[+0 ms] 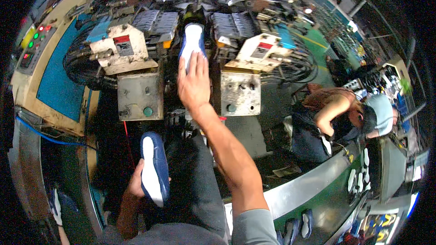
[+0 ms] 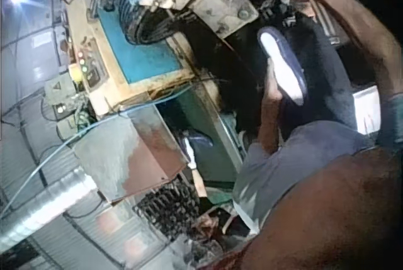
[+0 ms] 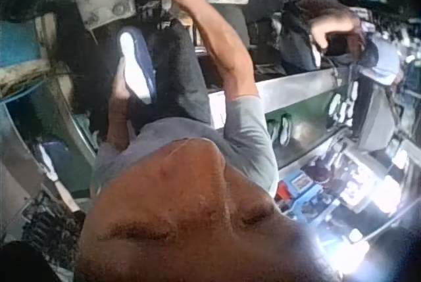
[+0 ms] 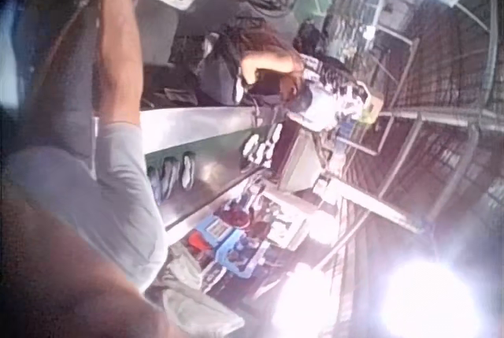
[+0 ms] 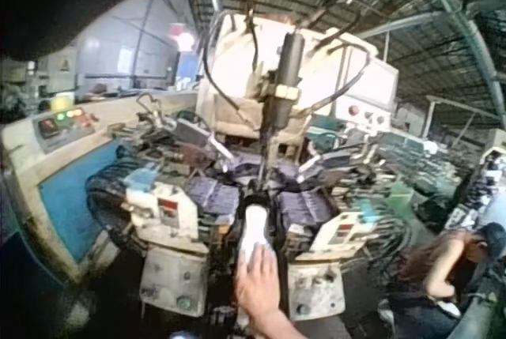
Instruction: The recorder is picking up shoe uppers and soles from a conveyor, applying glue or a similar substance, and placing them into a machine for lasting or sole attachment.
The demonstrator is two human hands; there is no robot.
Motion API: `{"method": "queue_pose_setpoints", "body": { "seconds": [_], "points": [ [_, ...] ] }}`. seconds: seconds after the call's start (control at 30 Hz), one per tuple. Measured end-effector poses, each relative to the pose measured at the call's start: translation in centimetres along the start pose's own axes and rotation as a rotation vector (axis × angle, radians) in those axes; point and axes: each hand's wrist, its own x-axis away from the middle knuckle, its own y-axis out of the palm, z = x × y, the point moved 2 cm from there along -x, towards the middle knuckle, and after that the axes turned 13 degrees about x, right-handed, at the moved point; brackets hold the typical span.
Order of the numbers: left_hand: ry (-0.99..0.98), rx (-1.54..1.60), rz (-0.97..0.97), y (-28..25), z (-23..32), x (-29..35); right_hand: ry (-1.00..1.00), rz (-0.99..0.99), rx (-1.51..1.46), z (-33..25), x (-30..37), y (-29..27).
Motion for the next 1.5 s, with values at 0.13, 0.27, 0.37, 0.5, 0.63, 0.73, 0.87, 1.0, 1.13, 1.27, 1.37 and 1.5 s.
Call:
{"method": "queue_pose_setpoints", "body": {
  "seconds": [0.13,0.27,0.37,0.5,0.63,0.73,0.87,1.0,1.13,1.27,1.37,1.5],
  "points": [
    [0.121,-0.169,0.068,-0.5,-0.2,-1.1,-0.029,0.038,0.011,0.4,-4.1,2.8],
    [0.171,-0.275,0.154,-0.2,0.6,-3.5,-0.014,0.097,0.026,1.4,-7.1,5.3],
    [0.186,-0.501,0.017,-1.7,1.9,-4.5,-0.045,0.121,0.057,1.3,-7.8,5.1],
    [0.199,-0.456,0.044,4.2,2.5,-5.6,-0.057,0.238,0.003,1.6,-8.6,2.7],
    [0.368,-0.616,0.025,5.6,2.2,-6.4,-0.045,0.186,-0.007,1.6,-9.6,2.1],
    [0.328,-0.557,-0.02,6.2,2.1,-6.1,-0.026,0.127,-0.141,2.7,-9.3,2.2],
    [0.184,-0.316,-0.112,5.0,1.8,-4.6,0.055,0.161,-0.437,0.9,-1.1,-0.3],
    [0.097,-0.207,-0.149,4.0,0.5,-3.0,0.638,-0.506,-1.367,-6.9,14.9,-5.3],
    [0.091,-0.206,-0.182,1.9,-2.6,-0.1,0.94,-0.542,-1.446,-10.8,20.8,-7.0],
    [-0.138,0.142,-0.355,-3.5,-5.7,3.2,1.143,-0.6,-1.627,-12.7,23.0,-9.3],
    [0.006,0.074,-0.104,-6.4,-4.0,6.4,0.962,-0.943,-1.498,-13.4,25.6,-9.6],
    [0.535,-0.499,0.362,-16.8,5.0,11.4,0.967,-1.007,-1.579,-10.5,29.4,-9.2]
  ]
}}
